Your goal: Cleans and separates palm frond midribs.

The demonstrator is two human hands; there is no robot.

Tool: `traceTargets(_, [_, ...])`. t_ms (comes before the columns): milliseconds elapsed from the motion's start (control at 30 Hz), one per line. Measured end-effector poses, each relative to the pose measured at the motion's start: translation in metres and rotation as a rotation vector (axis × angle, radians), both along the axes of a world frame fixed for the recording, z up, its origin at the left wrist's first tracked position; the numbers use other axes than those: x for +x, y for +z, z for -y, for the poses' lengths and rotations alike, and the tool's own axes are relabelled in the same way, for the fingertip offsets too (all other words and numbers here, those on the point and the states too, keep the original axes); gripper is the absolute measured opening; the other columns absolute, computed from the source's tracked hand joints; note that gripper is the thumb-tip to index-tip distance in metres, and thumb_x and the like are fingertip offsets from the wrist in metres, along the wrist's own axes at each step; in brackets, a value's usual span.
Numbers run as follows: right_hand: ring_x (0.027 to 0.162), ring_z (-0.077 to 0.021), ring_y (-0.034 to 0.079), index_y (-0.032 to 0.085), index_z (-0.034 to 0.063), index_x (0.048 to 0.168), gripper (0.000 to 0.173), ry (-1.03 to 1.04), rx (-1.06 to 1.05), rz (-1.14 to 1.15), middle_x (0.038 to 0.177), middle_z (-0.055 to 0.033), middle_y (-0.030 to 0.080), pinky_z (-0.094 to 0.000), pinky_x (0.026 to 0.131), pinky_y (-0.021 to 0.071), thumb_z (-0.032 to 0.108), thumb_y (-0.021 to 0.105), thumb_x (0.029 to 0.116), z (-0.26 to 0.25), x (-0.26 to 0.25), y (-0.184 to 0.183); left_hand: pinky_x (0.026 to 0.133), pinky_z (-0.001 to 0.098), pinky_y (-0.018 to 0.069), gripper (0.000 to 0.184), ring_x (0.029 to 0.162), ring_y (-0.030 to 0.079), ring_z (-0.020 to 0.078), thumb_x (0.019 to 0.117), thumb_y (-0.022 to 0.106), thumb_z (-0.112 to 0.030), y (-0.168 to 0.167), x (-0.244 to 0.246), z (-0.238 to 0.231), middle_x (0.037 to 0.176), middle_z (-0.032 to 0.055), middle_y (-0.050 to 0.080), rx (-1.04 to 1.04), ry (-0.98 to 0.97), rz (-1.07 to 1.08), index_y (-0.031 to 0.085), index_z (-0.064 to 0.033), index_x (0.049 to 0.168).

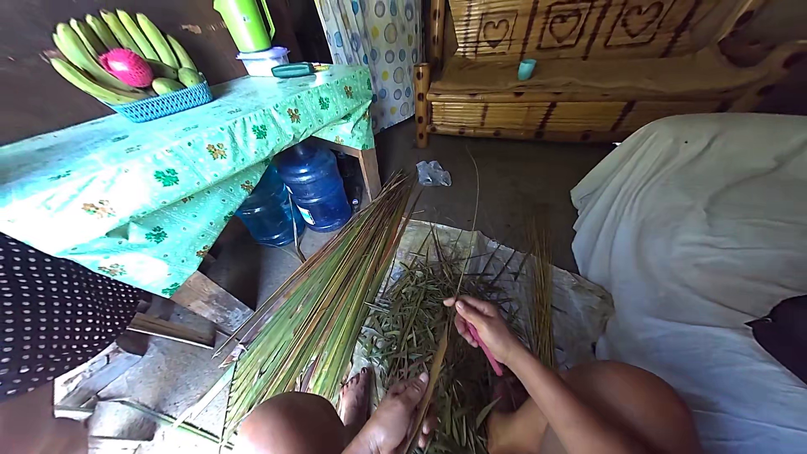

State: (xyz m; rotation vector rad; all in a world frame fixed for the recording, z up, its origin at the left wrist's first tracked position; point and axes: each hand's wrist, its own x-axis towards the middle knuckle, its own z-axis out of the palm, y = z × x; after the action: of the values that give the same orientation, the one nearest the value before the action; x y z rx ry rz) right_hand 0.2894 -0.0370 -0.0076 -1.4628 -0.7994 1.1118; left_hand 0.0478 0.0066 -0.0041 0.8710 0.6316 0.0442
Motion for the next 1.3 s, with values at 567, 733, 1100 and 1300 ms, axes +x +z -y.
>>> traceTargets(567, [0.083, -0.0328, 0.068, 0.070, -0.0036, 0.110, 0.037, 0.083, -0.082, 0.848, 0.088, -0.0197, 0.069, -0.0527, 0.081, 0.0533, 0.026, 0.047, 0.1079, -0.004, 0.022, -0.004, 0.038, 0.0134, 0.0357, 0.034, 0.039, 0.039, 0.0005, 0.1127, 0.029, -0.023, 0.001, 0.003, 0.000, 0.055, -0.0062, 0.042, -0.008, 0.150, -0.011, 0.053, -0.0103, 0.092])
traceTargets(733, [0.066, -0.0175, 0.058, 0.070, -0.0012, 0.107, 0.037, 0.134, -0.093, 0.632, 0.075, -0.0081, 0.062, -0.0388, 0.069, 0.0512, 0.026, 0.045, 0.1080, 0.005, 0.011, 0.007, 0.039, 0.0140, 0.0375, 0.037, 0.040, 0.042, 0.0012, 0.1120, 0.023, -0.021, 0.001, 0.003, -0.002, 0.056, -0.0041, 0.047, 0.027, 0.177, -0.043, 0.054, -0.0074, 0.098])
traceTargets(1100, [0.070, -0.0286, 0.065, 0.066, 0.0004, 0.088, 0.039, 0.452, 0.173, 0.897, 0.075, -0.0149, 0.063, -0.0457, 0.063, 0.0529, 0.031, 0.049, 0.1052, 0.021, -0.046, -0.002, 0.039, 0.0141, 0.0356, 0.035, 0.039, 0.040, 0.0008, 0.1124, 0.022, -0.020, 0.006, 0.010, -0.002, 0.055, -0.0055, 0.045, 0.082, 0.242, -0.046, 0.052, -0.0086, 0.097])
traceTargets(1300, [0.082, -0.0342, 0.066, 0.068, -0.0032, 0.102, 0.041, 0.207, -0.159, 0.864, 0.085, -0.0196, 0.066, -0.0538, 0.077, 0.0516, 0.031, 0.046, 0.1079, 0.000, 0.005, -0.003, 0.039, 0.0156, 0.0349, 0.033, 0.039, 0.039, 0.0018, 0.1113, 0.027, -0.018, 0.003, 0.008, 0.009, 0.053, -0.0057, 0.044, 0.172, 0.177, -0.074, 0.053, -0.0104, 0.093])
